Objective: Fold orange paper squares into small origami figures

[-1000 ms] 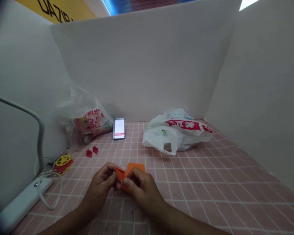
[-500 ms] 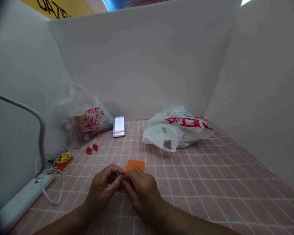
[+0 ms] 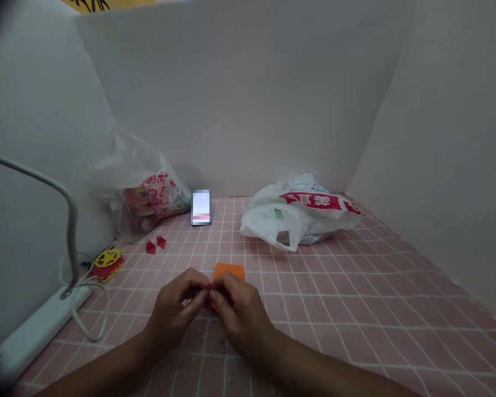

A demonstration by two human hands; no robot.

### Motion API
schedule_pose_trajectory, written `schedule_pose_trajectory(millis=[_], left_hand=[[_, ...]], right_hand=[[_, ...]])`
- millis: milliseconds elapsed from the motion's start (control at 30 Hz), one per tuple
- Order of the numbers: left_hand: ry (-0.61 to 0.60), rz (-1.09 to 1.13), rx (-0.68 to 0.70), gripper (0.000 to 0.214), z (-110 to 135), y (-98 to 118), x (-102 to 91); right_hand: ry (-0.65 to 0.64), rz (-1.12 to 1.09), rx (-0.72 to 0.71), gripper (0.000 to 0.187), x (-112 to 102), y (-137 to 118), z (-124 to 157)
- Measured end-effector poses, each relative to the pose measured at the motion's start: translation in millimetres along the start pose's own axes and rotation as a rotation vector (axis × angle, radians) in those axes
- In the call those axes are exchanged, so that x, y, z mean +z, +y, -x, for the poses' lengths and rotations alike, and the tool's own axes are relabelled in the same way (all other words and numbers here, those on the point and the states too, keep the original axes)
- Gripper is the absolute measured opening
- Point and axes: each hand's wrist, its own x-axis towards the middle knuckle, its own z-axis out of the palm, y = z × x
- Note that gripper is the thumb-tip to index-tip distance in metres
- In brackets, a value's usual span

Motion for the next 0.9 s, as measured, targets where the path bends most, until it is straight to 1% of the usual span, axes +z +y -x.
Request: schedule_pose_trajectory(millis=[133, 367, 533, 700, 900], left_hand=[[-0.003, -0.020, 0.037, 0.009, -0.1, 0.0, 0.3], [0.010, 0.012, 0.018, 0.009, 0.0, -1.2, 1.5], [0.015, 0.025, 0.011, 0.009, 0.1, 0.1, 1.2], [0.024, 0.036, 0.010, 0.010, 0.1, 1.0, 1.5], [0.025, 0.058, -0.005, 0.010, 1.8, 1.0, 2.4]], right_hand=[[0.002, -0.013, 0.027, 0.012, -1.1, 0.0, -2.2], [-0.047, -0.209, 0.126, 0.015, -2.5, 2.4, -3.2], [-0.058, -0.197, 0.151, 0.018, -2.2, 3.7, -2.0], [-0.055, -0.177, 0.133, 0.021, -1.9, 5.4, -1.6], [-0.067, -0.265, 0.175, 0.024, 0.6, 6.2, -1.1]])
